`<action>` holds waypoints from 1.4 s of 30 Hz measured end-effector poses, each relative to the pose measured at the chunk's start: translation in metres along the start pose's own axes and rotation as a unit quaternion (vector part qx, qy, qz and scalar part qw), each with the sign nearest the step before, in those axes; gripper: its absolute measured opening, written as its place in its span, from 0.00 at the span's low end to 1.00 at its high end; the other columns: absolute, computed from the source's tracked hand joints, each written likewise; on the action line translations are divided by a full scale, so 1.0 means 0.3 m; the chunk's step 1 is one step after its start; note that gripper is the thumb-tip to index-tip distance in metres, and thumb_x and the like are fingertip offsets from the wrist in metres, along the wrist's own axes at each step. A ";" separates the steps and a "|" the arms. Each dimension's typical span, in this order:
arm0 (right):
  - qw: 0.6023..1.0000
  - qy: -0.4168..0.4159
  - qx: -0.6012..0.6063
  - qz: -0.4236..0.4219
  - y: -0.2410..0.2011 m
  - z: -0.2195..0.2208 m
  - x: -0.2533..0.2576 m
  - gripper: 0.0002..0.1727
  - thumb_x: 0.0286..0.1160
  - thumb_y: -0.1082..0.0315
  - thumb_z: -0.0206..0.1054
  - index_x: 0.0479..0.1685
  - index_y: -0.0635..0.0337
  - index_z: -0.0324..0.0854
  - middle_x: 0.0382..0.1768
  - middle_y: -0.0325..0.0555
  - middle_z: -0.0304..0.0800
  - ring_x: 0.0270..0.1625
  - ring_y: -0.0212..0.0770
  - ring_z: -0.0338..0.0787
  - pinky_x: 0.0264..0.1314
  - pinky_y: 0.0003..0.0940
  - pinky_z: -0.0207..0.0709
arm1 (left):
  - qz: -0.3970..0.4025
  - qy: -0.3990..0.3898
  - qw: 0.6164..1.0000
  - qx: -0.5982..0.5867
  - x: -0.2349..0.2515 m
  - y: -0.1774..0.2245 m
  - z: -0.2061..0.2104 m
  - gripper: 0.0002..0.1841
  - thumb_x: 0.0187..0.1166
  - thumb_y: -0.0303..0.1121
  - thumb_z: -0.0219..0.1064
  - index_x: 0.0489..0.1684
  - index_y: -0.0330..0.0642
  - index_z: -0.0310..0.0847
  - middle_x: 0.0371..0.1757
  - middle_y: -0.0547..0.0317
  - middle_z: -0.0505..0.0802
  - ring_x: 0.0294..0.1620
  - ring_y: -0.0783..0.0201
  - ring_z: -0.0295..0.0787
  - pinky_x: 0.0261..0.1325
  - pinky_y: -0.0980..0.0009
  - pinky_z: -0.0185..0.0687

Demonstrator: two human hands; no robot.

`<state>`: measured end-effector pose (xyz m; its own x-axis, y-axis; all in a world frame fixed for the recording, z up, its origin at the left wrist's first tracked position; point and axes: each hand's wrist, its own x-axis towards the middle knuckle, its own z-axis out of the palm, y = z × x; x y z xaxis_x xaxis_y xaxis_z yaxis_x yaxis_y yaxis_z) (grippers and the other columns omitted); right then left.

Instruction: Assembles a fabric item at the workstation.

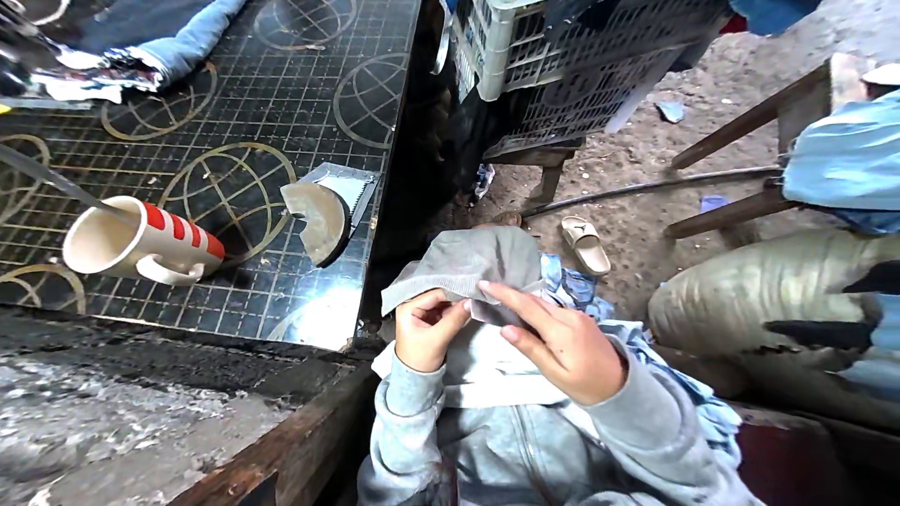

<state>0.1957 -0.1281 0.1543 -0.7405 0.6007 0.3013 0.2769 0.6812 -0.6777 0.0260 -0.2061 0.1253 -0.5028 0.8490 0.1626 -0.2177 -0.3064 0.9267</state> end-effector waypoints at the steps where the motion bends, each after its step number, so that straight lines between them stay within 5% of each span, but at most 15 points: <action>1: 1.000 0.006 -0.012 -0.001 -0.005 0.005 -0.005 0.31 0.92 0.42 0.44 0.78 0.48 0.80 0.40 0.51 0.92 0.26 0.44 0.89 0.21 0.42 0.80 | 0.007 -0.001 1.000 -0.003 -0.001 0.004 0.003 0.06 0.67 0.22 0.74 0.33 0.43 0.94 0.33 0.74 0.97 0.34 0.83 0.91 0.43 0.82 0.88; 11: 0.997 0.066 -0.036 0.009 -0.031 0.032 -0.022 0.30 0.93 0.44 0.42 0.76 0.47 0.82 0.35 0.49 0.89 0.25 0.40 0.86 0.20 0.35 0.77 | 0.053 0.000 0.998 0.021 -0.010 0.014 0.024 0.05 0.67 0.20 0.74 0.33 0.39 0.94 0.35 0.70 0.98 0.38 0.80 0.93 0.47 0.79 0.90; 16: 0.994 0.104 -0.007 0.018 -0.037 0.033 -0.022 0.31 0.94 0.45 0.41 0.77 0.52 0.80 0.41 0.52 0.91 0.32 0.39 0.89 0.29 0.32 0.81 | 0.033 0.012 0.999 0.013 -0.012 0.025 0.033 0.06 0.66 0.19 0.74 0.32 0.40 0.94 0.33 0.71 0.97 0.35 0.82 0.92 0.43 0.81 0.88; 29: 0.998 0.054 0.000 0.019 -0.045 0.033 -0.037 0.29 0.93 0.44 0.42 0.77 0.44 0.81 0.38 0.48 0.90 0.27 0.39 0.87 0.22 0.35 0.78 | 0.059 0.026 0.997 0.033 -0.018 0.026 0.037 0.06 0.64 0.20 0.75 0.32 0.41 0.94 0.34 0.72 0.97 0.37 0.82 0.92 0.47 0.80 0.90; 37: 0.991 0.121 -0.049 0.026 -0.048 0.073 -0.027 0.28 0.93 0.45 0.44 0.71 0.43 0.87 0.28 0.46 0.82 0.22 0.36 0.79 0.19 0.29 0.71 | 0.080 0.045 0.989 0.114 -0.024 0.029 0.047 0.02 0.64 0.20 0.74 0.28 0.36 0.92 0.30 0.70 0.96 0.34 0.83 0.91 0.43 0.82 0.88; 42: 0.988 0.144 0.033 0.045 -0.022 0.058 -0.027 0.27 0.93 0.46 0.46 0.72 0.47 0.85 0.39 0.52 0.90 0.35 0.35 0.86 0.38 0.26 0.80 | 0.041 0.056 0.995 0.069 -0.024 0.033 0.058 0.05 0.64 0.18 0.73 0.31 0.38 0.90 0.31 0.73 0.95 0.34 0.82 0.91 0.44 0.81 0.89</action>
<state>0.1894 -0.1448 0.1446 -0.5070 0.7584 0.4096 0.2854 0.5961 -0.7504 0.0419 -0.2078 0.1393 -0.6061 0.7677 0.2082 -0.0581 -0.3038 0.9510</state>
